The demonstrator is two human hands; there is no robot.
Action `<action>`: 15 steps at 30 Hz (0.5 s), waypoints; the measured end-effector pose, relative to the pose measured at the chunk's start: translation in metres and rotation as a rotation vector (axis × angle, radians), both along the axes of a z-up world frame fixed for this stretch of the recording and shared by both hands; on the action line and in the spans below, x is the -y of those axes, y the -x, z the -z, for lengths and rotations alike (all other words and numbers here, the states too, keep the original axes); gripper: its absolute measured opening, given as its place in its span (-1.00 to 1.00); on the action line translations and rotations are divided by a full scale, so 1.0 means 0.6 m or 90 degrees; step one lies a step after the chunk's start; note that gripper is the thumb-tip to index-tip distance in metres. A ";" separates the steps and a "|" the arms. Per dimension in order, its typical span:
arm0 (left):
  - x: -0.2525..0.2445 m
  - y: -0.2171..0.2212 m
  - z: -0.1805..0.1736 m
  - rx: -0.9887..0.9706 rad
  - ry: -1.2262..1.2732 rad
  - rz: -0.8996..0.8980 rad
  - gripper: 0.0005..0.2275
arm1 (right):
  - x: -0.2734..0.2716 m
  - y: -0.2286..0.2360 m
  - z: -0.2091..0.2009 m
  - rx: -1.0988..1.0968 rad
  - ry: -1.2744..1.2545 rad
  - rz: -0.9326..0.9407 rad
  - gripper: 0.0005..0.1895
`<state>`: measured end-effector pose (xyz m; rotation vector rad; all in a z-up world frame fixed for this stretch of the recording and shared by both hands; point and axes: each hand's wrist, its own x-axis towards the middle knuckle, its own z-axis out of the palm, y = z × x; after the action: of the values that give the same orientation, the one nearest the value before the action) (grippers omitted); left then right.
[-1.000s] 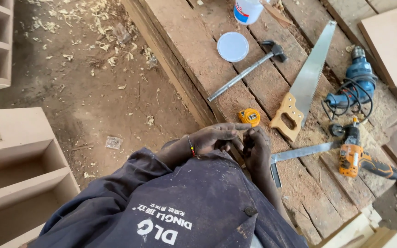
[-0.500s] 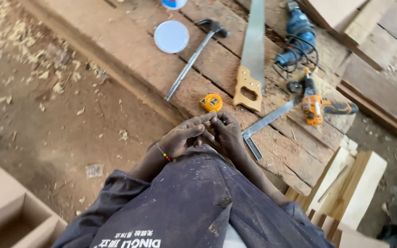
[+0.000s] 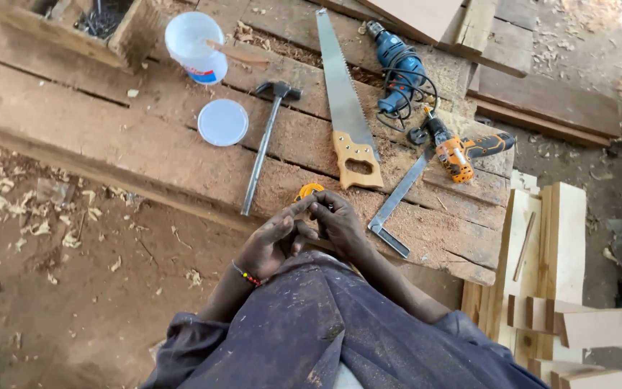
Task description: The person measures the interior of a wooden cabinet using a tape measure and marks lines on the wood with a pencil and a try square. They then measure a separate piece of plywood on a workbench.
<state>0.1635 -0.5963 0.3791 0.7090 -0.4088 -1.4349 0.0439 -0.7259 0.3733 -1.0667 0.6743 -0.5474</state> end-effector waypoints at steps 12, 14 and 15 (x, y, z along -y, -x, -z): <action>-0.019 -0.056 0.041 -0.038 -0.001 -0.085 -0.31 | 0.258 -0.038 -0.075 -0.188 0.175 0.122 -0.76; -0.017 -0.057 0.048 -0.044 0.021 -0.131 -0.33 | 0.350 -0.036 -0.123 -0.185 0.190 0.191 -0.71; -0.018 -0.055 0.043 -0.043 0.018 -0.173 -0.36 | 0.394 -0.037 -0.137 -0.185 0.194 0.238 -0.75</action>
<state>0.1967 -0.5857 0.3531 0.6639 -0.2684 -1.1897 0.0662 -0.9622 0.4556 -1.3295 1.0831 -0.8466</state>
